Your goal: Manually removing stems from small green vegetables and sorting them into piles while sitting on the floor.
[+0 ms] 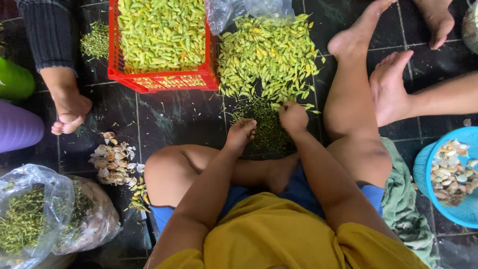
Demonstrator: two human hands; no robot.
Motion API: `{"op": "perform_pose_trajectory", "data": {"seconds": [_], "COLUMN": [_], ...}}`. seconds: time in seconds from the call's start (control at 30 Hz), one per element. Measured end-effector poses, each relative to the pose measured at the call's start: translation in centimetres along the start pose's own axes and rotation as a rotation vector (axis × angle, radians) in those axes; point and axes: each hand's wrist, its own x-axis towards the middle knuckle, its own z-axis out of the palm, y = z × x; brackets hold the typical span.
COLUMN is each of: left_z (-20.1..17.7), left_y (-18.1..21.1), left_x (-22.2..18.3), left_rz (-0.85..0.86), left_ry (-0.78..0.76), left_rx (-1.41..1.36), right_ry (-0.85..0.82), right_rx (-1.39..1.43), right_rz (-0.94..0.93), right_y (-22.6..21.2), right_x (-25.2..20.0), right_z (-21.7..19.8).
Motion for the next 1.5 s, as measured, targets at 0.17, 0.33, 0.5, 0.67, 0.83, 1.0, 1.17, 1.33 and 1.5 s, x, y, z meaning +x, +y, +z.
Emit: {"op": "perform_pose_trajectory", "data": {"seconds": [0.17, 0.33, 0.5, 0.67, 0.83, 1.0, 1.17, 1.33, 1.5], "left_z": [-0.1, 0.3, 0.5, -0.7, -0.5, 0.0, -0.9, -0.2, -0.6], "left_y": [-1.1, 0.3, 2.4, 1.1, 0.4, -0.9, -2.4, -2.5, -3.9], "left_x": [0.9, -0.3, -1.2, 0.6, 0.8, 0.7, 1.4, 0.4, 1.6], "left_rz": [0.048, 0.014, -0.087, -0.176, -0.178, -0.027, 0.068, 0.204, 0.159], "left_ry": [0.049, 0.107, 0.039, 0.061, 0.070, 0.089, 0.064, 0.074, -0.025], "left_rx": [0.071, -0.050, -0.264, -0.354, -0.284, 0.019, 0.268, 0.514, 0.425], "right_ry": [-0.149, -0.255, -0.259, 0.005, 0.177, -0.019, -0.150, -0.228, -0.397], "right_rx": [0.041, 0.185, 0.169, -0.147, -0.351, 0.102, 0.475, 0.631, 0.689], "right_rz": [-0.118, -0.419, -0.726, -0.650, -0.717, -0.437, -0.264, -0.185, -0.018], "right_y": [-4.2, -5.3, -5.6, -1.0, 0.5, -2.7, -5.0, -2.9, -2.5], "right_x": [-6.2, -8.7, -7.7, -2.0, -0.4, -3.8, -8.1, -6.7, -4.9], "right_z": [-1.1, -2.0, -5.7, -1.0, 1.0, -1.5, -1.0, 2.0, -0.6]}}
